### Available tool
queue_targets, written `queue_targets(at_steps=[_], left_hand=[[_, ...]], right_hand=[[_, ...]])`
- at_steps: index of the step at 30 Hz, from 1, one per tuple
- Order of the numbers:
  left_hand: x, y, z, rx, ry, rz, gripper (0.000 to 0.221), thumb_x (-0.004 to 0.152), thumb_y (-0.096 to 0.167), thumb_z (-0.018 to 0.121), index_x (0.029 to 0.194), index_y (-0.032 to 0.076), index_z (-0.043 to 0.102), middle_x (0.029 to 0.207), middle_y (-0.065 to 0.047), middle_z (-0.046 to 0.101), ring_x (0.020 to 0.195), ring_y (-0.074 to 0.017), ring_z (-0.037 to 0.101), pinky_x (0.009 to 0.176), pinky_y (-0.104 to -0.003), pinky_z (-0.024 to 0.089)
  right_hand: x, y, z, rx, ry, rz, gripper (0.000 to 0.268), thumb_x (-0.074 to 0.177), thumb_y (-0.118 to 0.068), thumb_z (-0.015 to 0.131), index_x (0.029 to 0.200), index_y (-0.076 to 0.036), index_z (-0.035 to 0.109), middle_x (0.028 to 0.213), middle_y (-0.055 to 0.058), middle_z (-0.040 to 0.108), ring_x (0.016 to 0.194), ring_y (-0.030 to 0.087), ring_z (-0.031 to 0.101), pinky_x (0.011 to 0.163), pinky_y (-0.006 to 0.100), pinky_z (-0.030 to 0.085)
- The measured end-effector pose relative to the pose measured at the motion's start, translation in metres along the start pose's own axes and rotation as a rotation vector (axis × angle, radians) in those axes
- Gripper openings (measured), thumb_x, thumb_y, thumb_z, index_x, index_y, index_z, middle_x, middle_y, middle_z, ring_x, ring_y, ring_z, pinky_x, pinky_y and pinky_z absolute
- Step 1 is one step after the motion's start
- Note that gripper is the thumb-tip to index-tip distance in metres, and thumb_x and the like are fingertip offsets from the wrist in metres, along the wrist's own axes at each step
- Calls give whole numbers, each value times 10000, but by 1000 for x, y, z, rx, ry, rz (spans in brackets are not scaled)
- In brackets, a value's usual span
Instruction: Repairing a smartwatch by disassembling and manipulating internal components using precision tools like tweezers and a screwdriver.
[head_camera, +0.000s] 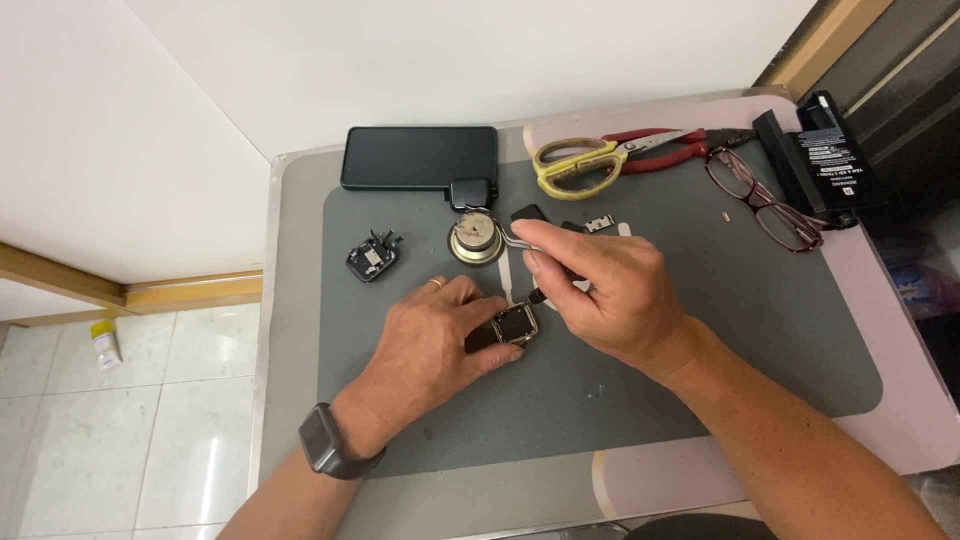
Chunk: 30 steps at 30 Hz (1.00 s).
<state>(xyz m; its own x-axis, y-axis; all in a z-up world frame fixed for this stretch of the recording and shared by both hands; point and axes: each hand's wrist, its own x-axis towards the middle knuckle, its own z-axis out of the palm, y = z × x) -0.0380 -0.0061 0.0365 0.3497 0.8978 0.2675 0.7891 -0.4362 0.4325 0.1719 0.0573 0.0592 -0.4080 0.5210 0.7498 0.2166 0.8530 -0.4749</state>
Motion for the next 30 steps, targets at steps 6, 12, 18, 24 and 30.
queue_targets(at_steps=[6,12,18,24,30], left_hand=[[0,0,0,-31,-6,-8,462,732,394,900,1081,107,807,835,-106,705,774,-278,674,666,-384,554],[-2,-2,3,-40,14,-17,446,722,382,907,1071,122,811,819,-102,713,759,-282,675,662,-392,558],[-1,-3,3,-43,17,-5,430,728,370,902,1070,127,811,807,-102,711,750,-279,674,657,-393,560],[-1,-3,2,-53,21,0,426,726,361,903,1069,126,810,804,-112,715,749,-294,681,649,-404,561],[-1,-4,4,-61,25,-1,422,731,370,900,1067,131,811,791,-105,708,740,-291,676,640,-401,555]], right_hand=[[0,0,1,6,-3,-8,254,919,46,678,1166,29,733,775,180,774,589,244,740,446,320,572],[1,-4,1,19,5,0,250,915,50,670,1153,22,744,734,160,768,528,210,708,409,297,539],[5,-9,1,30,-15,-8,255,903,68,667,1145,33,738,712,175,760,496,210,693,384,303,521],[7,-13,1,40,-52,-39,250,913,65,645,1143,31,734,675,155,744,452,189,653,353,294,482],[8,-13,0,49,-51,-36,249,916,64,641,1146,30,731,676,153,743,441,182,638,349,291,469]])
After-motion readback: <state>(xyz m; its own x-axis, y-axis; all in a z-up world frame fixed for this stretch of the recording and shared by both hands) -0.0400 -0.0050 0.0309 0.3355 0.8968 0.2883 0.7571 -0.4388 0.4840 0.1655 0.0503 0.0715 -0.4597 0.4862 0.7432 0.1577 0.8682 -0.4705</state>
